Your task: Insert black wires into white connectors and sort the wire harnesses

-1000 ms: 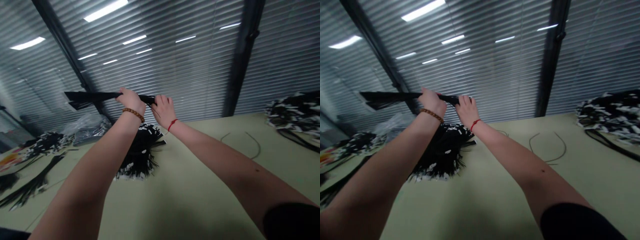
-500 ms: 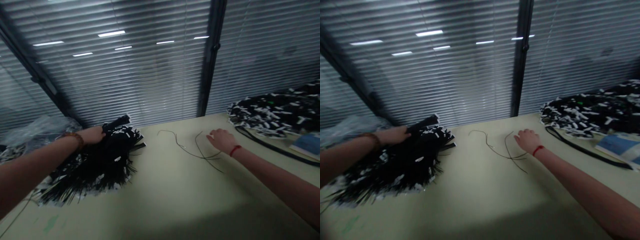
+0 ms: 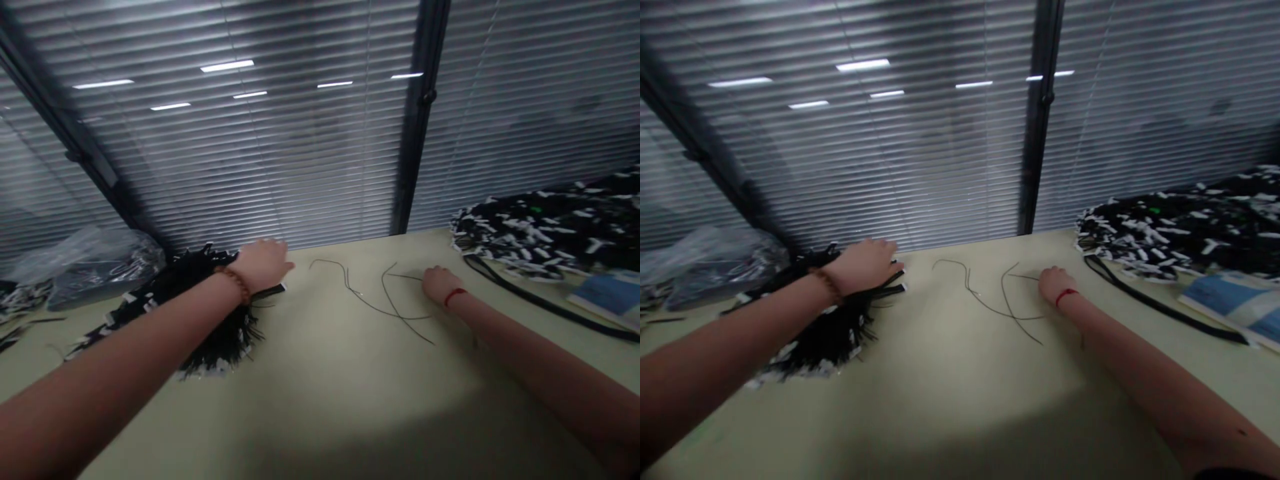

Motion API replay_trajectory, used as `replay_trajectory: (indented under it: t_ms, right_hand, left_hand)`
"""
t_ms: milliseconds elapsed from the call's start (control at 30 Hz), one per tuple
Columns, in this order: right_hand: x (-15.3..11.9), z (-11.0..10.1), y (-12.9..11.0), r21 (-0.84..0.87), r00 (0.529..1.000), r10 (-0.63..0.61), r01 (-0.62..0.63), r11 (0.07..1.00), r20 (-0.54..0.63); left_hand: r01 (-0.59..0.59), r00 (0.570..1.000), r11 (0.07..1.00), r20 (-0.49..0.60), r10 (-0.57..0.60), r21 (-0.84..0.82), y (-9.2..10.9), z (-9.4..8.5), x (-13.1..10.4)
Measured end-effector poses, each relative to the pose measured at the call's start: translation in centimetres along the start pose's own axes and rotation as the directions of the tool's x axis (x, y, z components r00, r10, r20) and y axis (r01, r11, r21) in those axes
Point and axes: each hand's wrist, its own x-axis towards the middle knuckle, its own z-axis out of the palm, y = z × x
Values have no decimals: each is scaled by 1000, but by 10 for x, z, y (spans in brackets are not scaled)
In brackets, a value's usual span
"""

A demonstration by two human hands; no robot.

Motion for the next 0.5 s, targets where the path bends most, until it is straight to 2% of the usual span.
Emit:
replay_trajectory:
  t_ms: [67, 133, 233, 333, 433, 500]
  right_hand:
    - [-3, 0, -4, -49, 999, 12, -10, 999, 36]
    - [-7, -1, -7, -93, 998, 19, -13, 996, 66]
    - [-16, -2, -13, -134, 996, 3, 10, 991, 94]
    - [-24, -3, -25, -125, 992, -58, 73, 989, 115]
    - [-27, -2, -48, -86, 982, -143, 154, 984, 123]
    - [-26, -1, -68, -53, 972, -198, 206, 977, 128]
  left_hand:
    - [-120, 988, 990, 109, 111, 79, 34, 47, 13]
    - [-211, 963, 968, 199, 183, 135, 58, 95, 21]
    - [-323, 925, 928, 267, 269, 185, 73, 147, 28]
    - [-394, 902, 893, 278, 329, 220, 70, 169, 29]
    - [-464, 870, 856, 300, 392, 229, 67, 172, 20]
    - [-522, 833, 827, 333, 441, 210, 70, 169, 1]
